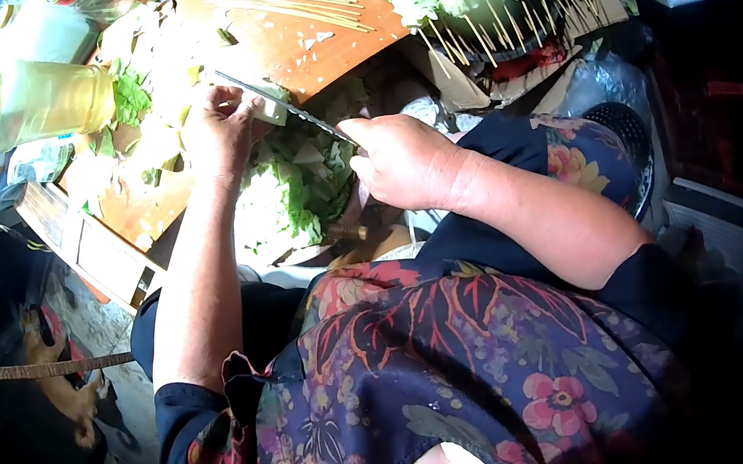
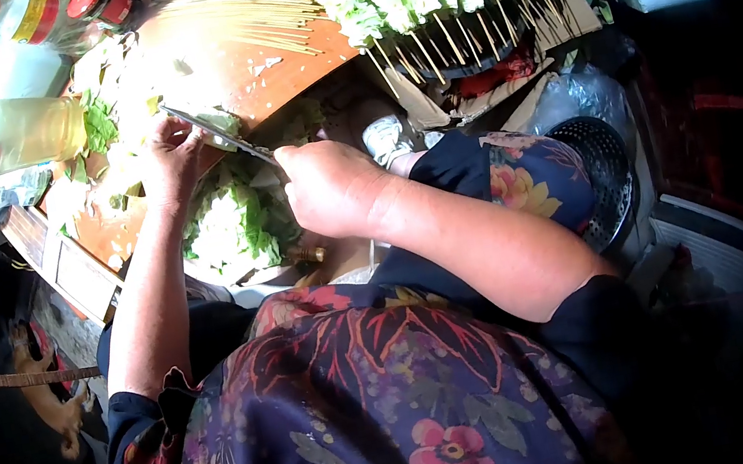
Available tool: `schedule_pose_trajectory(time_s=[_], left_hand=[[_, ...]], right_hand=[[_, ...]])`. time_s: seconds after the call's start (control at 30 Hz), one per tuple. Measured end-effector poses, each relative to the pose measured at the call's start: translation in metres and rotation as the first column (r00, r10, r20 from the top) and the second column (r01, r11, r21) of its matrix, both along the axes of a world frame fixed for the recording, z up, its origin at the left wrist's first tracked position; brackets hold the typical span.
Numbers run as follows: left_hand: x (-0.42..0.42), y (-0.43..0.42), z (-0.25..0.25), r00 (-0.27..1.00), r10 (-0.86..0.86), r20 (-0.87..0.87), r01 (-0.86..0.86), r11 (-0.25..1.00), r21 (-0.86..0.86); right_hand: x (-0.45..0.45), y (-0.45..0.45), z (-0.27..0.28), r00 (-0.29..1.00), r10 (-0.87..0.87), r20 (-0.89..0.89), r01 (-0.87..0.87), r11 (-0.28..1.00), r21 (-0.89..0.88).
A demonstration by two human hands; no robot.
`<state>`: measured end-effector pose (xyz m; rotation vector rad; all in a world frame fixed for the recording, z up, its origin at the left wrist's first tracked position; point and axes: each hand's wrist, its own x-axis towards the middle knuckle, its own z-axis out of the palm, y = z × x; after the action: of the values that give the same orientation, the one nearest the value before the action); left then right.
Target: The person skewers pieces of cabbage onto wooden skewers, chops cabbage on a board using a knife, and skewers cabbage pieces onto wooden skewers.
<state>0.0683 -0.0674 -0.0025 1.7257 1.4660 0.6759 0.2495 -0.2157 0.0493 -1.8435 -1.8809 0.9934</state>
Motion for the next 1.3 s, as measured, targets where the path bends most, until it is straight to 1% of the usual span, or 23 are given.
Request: schedule_pose_trajectory(time_s=[0.03,0.07,0.13,0.37,0.47,0.53,0.57,0.6,0.67,0.73,0.77,0.87,0.9,0.93,1.0,1.03,1.07,1.1,1.13,1.2,1.23,1.27,1.3], left_hand=[[-0.001,0.003,-0.003,0.998,-0.032,-0.053,0.035,0.998,0.06],[-0.001,0.003,-0.006,0.998,-0.034,-0.054,0.037,0.997,0.06],[0.003,-0.001,0.006,0.999,-0.027,-0.019,0.027,1.0,-0.017],[0.003,0.0,0.013,0.998,-0.054,0.017,0.055,0.995,-0.077],[0.003,-0.006,0.016,1.0,-0.002,-0.026,0.001,0.999,-0.037],[0.003,-0.007,0.017,0.985,-0.027,-0.17,0.04,0.996,0.077],[0.003,-0.005,0.016,0.984,-0.033,-0.172,0.048,0.996,0.081],[0.001,-0.003,0.012,0.987,-0.033,-0.158,0.044,0.997,0.067],[-0.001,-0.005,0.007,0.988,-0.031,-0.15,0.04,0.998,0.058],[-0.002,-0.004,0.007,0.981,-0.047,-0.189,0.072,0.99,0.125],[-0.003,-0.004,0.007,0.981,-0.045,-0.188,0.07,0.989,0.129],[-0.002,-0.011,0.005,0.998,-0.027,-0.048,0.028,0.999,0.017],[0.003,-0.017,0.016,0.999,-0.015,-0.03,0.015,1.0,-0.025],[0.0,-0.013,0.007,1.0,-0.014,-0.028,0.013,1.0,-0.027],[-0.007,-0.004,-0.008,0.949,0.027,-0.313,0.05,0.971,0.234],[-0.006,-0.006,-0.01,0.974,0.073,-0.216,-0.033,0.982,0.183],[-0.004,-0.007,-0.012,0.973,0.075,-0.218,-0.035,0.983,0.182],[0.0,-0.009,-0.009,0.985,0.17,0.019,-0.169,0.984,-0.053],[0.002,-0.01,-0.008,0.923,0.312,0.224,-0.236,0.921,-0.308],[0.002,-0.008,-0.013,0.93,0.297,0.218,-0.218,0.92,-0.324],[0.003,-0.008,-0.015,0.901,0.327,0.284,-0.208,0.903,-0.377],[0.003,-0.008,-0.016,0.866,0.36,0.347,-0.196,0.883,-0.426],[0.003,-0.008,-0.017,0.866,0.361,0.345,-0.198,0.883,-0.426]], right_hand=[[0.001,0.002,0.001,1.0,-0.004,-0.001,0.004,1.0,-0.001],[0.001,0.004,0.001,1.0,-0.008,-0.01,0.008,1.0,-0.005],[0.001,0.007,0.0,1.0,-0.011,-0.022,0.011,1.0,-0.012],[-0.004,0.018,0.003,1.0,-0.002,0.011,0.002,1.0,-0.017],[-0.008,0.025,-0.002,1.0,0.004,-0.005,-0.005,0.998,-0.059],[-0.014,0.031,-0.007,0.998,-0.061,-0.026,0.061,0.998,0.014],[-0.015,0.036,-0.007,0.996,-0.081,-0.041,0.076,0.99,-0.123],[-0.016,0.035,-0.011,0.995,-0.089,-0.044,0.083,0.989,-0.119],[-0.02,0.031,-0.028,0.993,-0.109,-0.047,0.112,0.992,0.056],[-0.019,0.027,-0.036,0.992,-0.111,-0.052,0.114,0.991,0.063],[-0.021,0.025,-0.039,0.988,-0.14,-0.07,0.143,0.989,0.043],[-0.024,0.019,-0.047,0.975,-0.191,-0.112,0.194,0.981,0.012],[-0.023,0.014,-0.047,0.957,-0.254,-0.138,0.254,0.967,-0.02],[-0.023,0.01,-0.047,0.934,-0.32,-0.157,0.316,0.948,-0.048],[-0.025,0.002,-0.045,0.922,-0.336,-0.195,0.331,0.942,-0.056],[-0.026,-0.001,-0.044,0.904,-0.381,-0.194,0.369,0.925,-0.096],[-0.027,-0.004,-0.043,0.884,-0.425,-0.192,0.405,0.904,-0.137],[-0.026,-0.006,-0.042,0.864,-0.446,-0.232,0.413,0.893,-0.178],[-0.026,-0.009,-0.039,0.865,-0.444,-0.235,0.409,0.894,-0.182],[-0.027,-0.011,-0.034,0.88,-0.411,-0.239,0.4,0.912,-0.094],[-0.027,-0.011,-0.034,0.88,-0.411,-0.239,0.4,0.912,-0.094],[-0.026,-0.01,-0.034,0.91,-0.355,-0.215,0.363,0.932,-0.002],[-0.026,-0.01,-0.032,0.936,-0.3,-0.185,0.32,0.943,0.09]])
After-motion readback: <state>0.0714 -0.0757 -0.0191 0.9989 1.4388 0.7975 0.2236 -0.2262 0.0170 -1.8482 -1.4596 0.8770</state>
